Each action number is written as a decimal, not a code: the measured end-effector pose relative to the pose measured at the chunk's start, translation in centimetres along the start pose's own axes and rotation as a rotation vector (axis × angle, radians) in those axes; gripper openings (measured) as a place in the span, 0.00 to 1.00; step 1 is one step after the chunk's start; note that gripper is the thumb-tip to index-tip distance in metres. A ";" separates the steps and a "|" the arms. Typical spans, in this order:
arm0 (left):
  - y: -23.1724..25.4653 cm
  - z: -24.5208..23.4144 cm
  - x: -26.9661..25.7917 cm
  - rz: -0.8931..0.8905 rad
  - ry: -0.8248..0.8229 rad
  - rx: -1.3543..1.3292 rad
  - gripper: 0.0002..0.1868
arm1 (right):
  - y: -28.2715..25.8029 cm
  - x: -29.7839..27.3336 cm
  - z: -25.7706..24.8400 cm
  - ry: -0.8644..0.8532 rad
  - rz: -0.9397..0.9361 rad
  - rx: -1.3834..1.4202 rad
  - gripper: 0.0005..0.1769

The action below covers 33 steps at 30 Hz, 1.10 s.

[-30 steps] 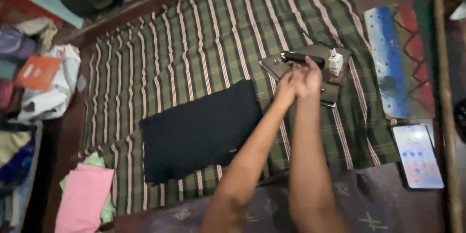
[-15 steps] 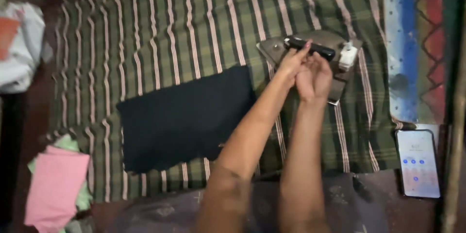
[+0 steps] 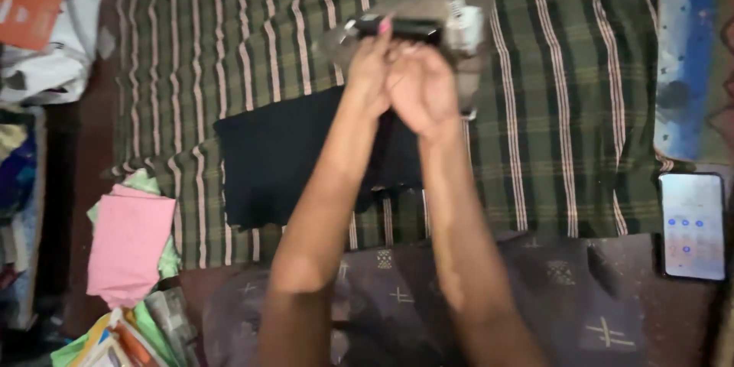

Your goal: Ironing and folding a black garment on a mat on the floor.

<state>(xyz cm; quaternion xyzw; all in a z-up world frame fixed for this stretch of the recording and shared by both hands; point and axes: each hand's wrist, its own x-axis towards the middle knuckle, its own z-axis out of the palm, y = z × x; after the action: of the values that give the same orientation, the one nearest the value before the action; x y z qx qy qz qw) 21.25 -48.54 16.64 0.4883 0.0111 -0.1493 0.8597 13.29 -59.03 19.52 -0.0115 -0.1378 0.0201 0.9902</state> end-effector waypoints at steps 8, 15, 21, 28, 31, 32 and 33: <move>0.6 -14.3 -8.2 -0.130 0.342 0.057 0.21 | 13.2 -3.1 -6.0 0.134 0.309 0.107 0.15; -4.4 -24.7 -11.8 -0.159 0.262 -0.151 0.20 | 18.8 -6.6 -15.4 0.174 0.528 -0.102 0.13; 4.6 -24.5 -18.1 -0.380 0.089 0.489 0.19 | 14.4 -3.8 -10.1 0.378 0.770 -1.016 0.16; 7.8 -39.0 -27.4 0.091 0.441 1.617 0.31 | 18.5 -3.2 -2.9 -0.480 -0.370 -2.562 0.22; 9.9 -38.3 -29.4 -0.045 0.349 1.994 0.31 | 20.8 -2.4 -1.7 -0.544 -0.419 -2.727 0.30; 10.0 -38.2 -29.8 0.030 0.305 2.043 0.35 | 21.0 -2.1 -2.1 -0.535 -0.200 -2.808 0.33; 10.2 -38.1 -30.0 0.107 0.262 2.091 0.39 | 21.1 -1.6 -2.6 -0.521 0.024 -2.878 0.37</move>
<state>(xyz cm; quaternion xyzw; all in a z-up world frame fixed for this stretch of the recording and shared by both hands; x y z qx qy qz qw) 0.14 -4.22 10.20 0.9986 -0.0518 0.0074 0.0085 11.64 -38.10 16.02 -0.9674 -0.2099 -0.1224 0.0713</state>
